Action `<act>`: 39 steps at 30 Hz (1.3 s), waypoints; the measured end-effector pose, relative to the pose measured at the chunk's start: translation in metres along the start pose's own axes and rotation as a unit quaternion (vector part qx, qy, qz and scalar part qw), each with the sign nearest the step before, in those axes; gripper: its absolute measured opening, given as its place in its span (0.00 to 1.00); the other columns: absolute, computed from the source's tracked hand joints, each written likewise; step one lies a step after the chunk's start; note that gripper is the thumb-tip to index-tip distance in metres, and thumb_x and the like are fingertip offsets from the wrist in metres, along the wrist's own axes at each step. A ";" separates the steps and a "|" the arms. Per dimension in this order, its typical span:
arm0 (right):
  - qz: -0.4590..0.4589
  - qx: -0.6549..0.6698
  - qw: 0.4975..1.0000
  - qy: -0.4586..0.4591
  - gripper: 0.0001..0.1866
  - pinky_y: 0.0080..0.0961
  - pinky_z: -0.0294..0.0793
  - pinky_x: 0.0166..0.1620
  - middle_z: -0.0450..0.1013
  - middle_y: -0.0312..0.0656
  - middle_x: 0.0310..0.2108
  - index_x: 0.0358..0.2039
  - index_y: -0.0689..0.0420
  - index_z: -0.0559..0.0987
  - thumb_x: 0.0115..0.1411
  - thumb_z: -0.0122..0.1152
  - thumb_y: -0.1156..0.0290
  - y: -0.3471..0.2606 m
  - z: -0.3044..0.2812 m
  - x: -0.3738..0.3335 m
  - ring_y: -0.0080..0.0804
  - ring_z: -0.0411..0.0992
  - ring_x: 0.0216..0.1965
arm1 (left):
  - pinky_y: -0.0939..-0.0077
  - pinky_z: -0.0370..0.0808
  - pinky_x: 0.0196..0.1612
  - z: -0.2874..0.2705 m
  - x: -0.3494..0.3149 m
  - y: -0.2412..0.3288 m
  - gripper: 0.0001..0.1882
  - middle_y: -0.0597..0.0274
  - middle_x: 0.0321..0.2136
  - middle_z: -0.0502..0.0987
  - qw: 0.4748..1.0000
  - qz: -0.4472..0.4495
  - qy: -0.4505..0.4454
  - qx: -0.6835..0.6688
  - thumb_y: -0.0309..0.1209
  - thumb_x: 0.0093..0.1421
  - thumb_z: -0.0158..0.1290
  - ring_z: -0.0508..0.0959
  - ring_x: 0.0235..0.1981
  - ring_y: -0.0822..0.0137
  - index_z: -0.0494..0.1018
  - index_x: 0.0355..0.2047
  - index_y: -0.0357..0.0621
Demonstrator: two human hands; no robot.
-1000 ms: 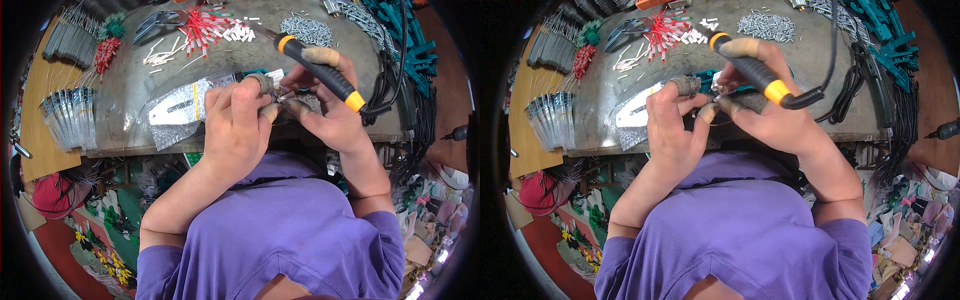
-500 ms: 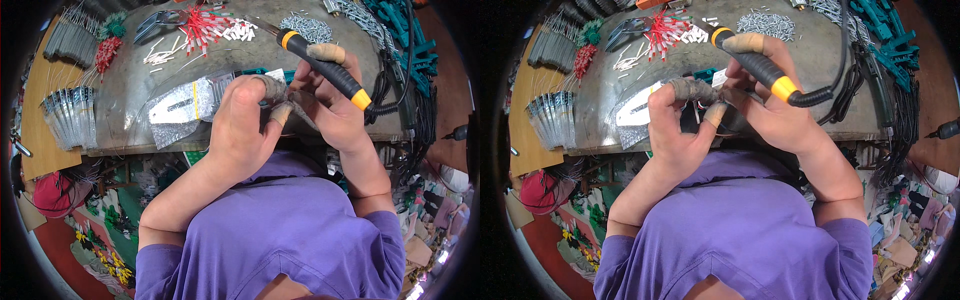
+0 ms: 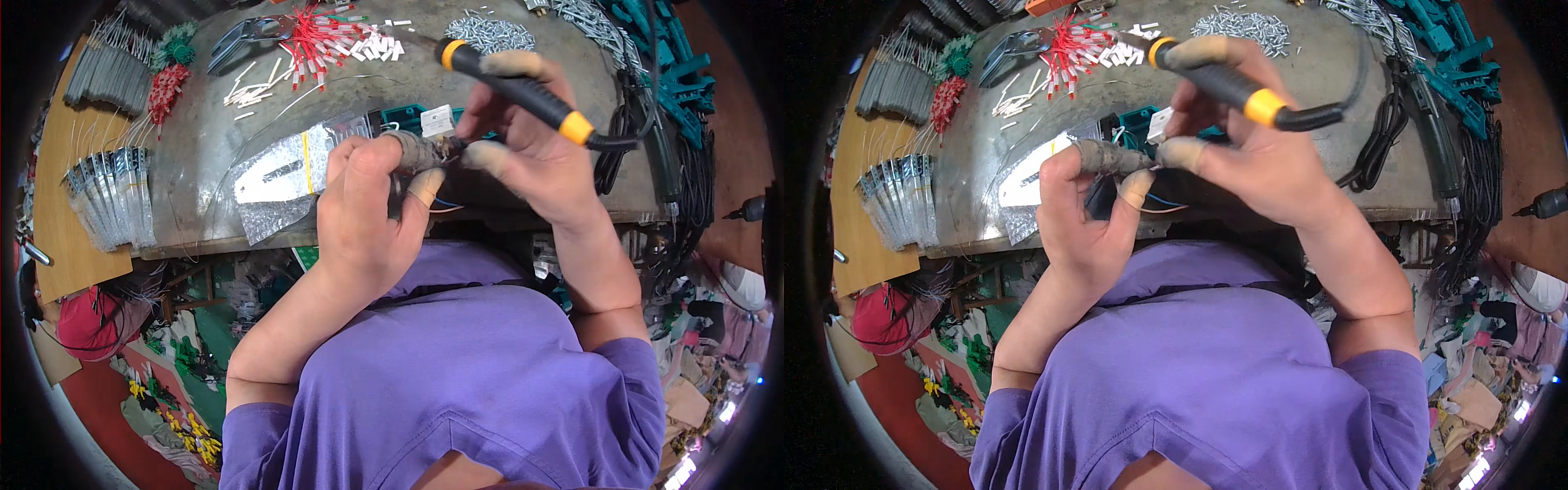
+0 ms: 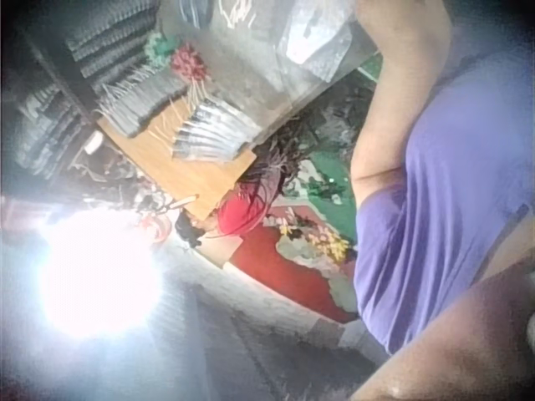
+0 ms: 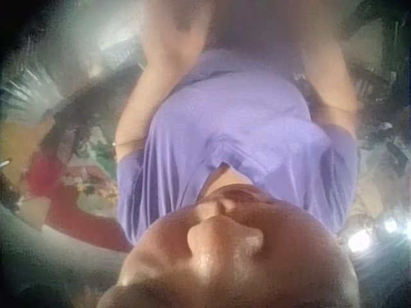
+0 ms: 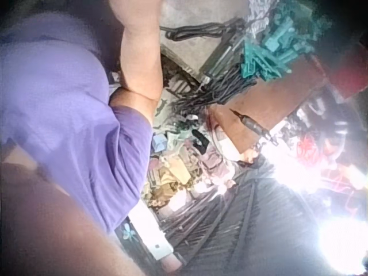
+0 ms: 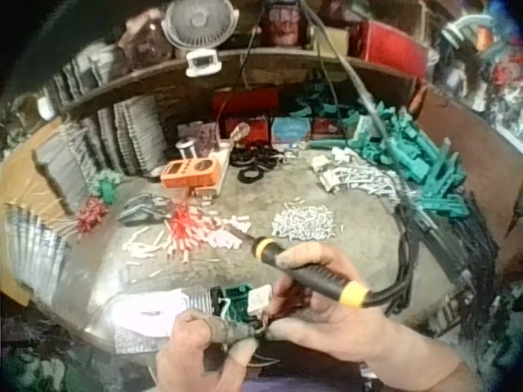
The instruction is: Assembling a handheld electronic tool by soldering wires and installing a motor into a green housing.
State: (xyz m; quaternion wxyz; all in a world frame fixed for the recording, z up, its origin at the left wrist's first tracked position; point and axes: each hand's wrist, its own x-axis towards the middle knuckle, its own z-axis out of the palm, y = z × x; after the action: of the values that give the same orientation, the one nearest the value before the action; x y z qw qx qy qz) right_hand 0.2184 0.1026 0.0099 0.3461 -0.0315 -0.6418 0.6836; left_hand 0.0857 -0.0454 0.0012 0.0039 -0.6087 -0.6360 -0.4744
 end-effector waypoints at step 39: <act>-0.075 0.016 0.971 0.226 0.17 0.12 0.55 0.20 0.71 0.36 0.25 0.44 0.63 0.71 0.62 0.55 0.63 -0.026 -0.055 -0.033 0.13 0.56 0.14 | 0.59 0.68 0.48 0.020 0.018 0.005 0.27 0.66 0.22 0.70 0.984 0.089 -0.010 0.152 0.17 0.40 0.60 0.69 0.17 0.66 0.65 0.42 0.39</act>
State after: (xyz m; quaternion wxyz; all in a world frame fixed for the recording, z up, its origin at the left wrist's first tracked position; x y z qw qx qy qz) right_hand 0.2816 0.1313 0.0107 0.5327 -0.1313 -0.5362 0.6415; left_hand 0.0959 -0.0203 0.0040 0.1327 -0.6600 -0.6439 -0.3636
